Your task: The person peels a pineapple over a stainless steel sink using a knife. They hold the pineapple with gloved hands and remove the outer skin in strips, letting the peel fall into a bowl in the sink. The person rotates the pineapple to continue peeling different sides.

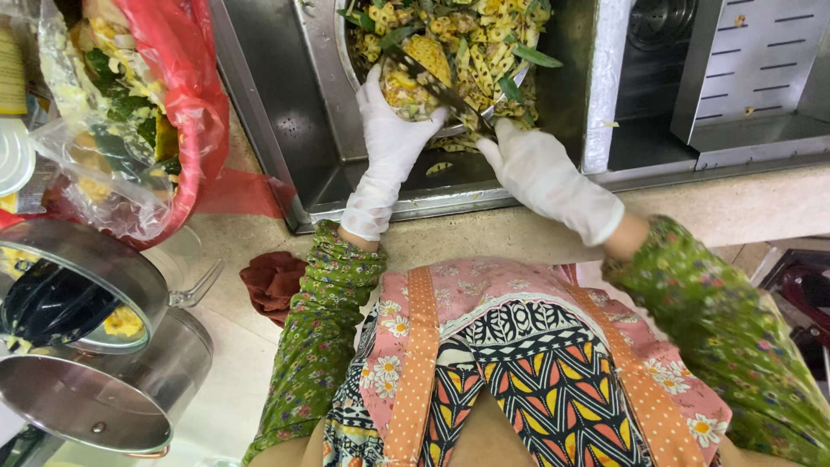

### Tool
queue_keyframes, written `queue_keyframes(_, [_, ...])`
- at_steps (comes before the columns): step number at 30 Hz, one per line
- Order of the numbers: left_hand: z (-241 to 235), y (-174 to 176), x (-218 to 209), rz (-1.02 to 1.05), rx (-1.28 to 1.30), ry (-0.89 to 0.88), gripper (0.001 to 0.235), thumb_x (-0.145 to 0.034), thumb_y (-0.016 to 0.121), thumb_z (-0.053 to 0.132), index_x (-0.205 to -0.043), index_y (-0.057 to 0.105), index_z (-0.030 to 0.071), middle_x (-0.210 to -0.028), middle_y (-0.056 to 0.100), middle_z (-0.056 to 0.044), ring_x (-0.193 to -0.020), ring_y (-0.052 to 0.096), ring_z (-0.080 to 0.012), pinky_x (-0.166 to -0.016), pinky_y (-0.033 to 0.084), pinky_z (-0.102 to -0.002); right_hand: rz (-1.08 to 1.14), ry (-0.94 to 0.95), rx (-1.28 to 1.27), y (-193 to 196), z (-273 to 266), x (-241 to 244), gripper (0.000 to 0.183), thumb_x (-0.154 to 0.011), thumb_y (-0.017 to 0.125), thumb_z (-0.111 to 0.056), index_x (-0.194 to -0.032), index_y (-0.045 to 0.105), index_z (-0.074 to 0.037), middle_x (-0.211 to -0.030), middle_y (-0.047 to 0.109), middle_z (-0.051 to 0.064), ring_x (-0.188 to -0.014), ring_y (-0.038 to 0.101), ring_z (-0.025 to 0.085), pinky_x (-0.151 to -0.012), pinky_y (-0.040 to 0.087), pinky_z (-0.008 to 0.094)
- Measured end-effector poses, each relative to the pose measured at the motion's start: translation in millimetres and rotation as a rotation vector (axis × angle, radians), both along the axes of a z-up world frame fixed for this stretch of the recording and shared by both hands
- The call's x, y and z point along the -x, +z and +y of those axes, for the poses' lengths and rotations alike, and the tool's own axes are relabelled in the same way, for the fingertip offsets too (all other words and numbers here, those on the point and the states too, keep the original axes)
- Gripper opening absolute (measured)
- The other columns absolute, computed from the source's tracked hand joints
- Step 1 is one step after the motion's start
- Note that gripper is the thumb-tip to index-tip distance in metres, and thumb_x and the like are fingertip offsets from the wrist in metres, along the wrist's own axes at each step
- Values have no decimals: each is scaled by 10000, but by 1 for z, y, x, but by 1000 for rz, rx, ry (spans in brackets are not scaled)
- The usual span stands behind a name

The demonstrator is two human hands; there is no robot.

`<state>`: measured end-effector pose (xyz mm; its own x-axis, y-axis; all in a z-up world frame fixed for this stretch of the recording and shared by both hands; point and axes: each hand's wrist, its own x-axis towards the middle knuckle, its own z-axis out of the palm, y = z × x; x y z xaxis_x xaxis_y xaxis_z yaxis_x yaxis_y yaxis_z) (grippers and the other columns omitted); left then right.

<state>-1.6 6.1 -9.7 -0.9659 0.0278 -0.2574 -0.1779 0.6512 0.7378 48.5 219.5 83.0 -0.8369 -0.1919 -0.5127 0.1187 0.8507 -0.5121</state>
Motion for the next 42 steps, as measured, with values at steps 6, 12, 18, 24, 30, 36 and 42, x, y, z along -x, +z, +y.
queue_keyframes(6, [-3,0,-2,10,6,-9,1129,-633,1007,291,-1491,312,54,-1379,418,-221,-1281,502,-375,-1107,464,-469,-31,-42,20,-35,-4,17,462,-1105,492,-402,-1046,604,42,-765,673,270,-737,672,471,-659,552,516])
queue_keyframes(12, [-6,-9,1,-45,-11,-10,1134,-642,999,284,-1498,293,49,-1399,395,-232,-1298,484,-367,-1120,453,-454,-68,-42,80,-54,16,-2,479,-1101,473,-400,-1071,614,57,-849,687,291,-813,670,485,-729,545,525])
queue_keyframes(18, [-5,-7,-5,16,-63,73,1212,-620,1010,294,-1521,255,-3,-1417,405,-240,-1326,470,-357,-1145,429,-452,-97,93,-70,-141,-10,47,519,-1145,394,-384,-1147,583,98,-949,685,315,-861,684,482,-744,567,519])
queue_keyframes(24, [7,2,-5,-239,-351,467,1104,-629,944,365,-1494,365,-4,-1413,575,-228,-1305,601,-323,-1129,501,-425,-307,-141,92,-139,3,48,545,-1095,481,-451,-1142,557,86,-1027,683,320,-953,671,445,-861,539,502])
queue_keyframes(30, [11,51,-7,70,194,-237,1127,-554,1004,263,-1459,381,12,-1423,438,-282,-1302,442,-424,-1113,416,-501,27,-107,123,-70,21,26,335,-1023,633,-235,-1166,509,41,-940,673,285,-858,662,482,-748,537,518])
queue_keyframes(36, [27,41,16,176,166,-217,1261,-476,1003,266,-1440,277,-100,-1411,384,-329,-1302,409,-475,-1106,367,-526,234,-7,-67,-6,13,-27,280,-1050,644,-261,-1070,506,-18,-783,652,199,-647,674,386,-532,520,459])
queue_keyframes(42, [30,35,14,70,22,-124,724,-759,919,235,-1328,513,47,-1306,626,-134,-1182,651,-276,-1061,561,-342,283,101,-211,22,17,-67,275,-1012,649,-276,-1005,522,-32,-732,622,157,-550,657,305,-457,500,412])
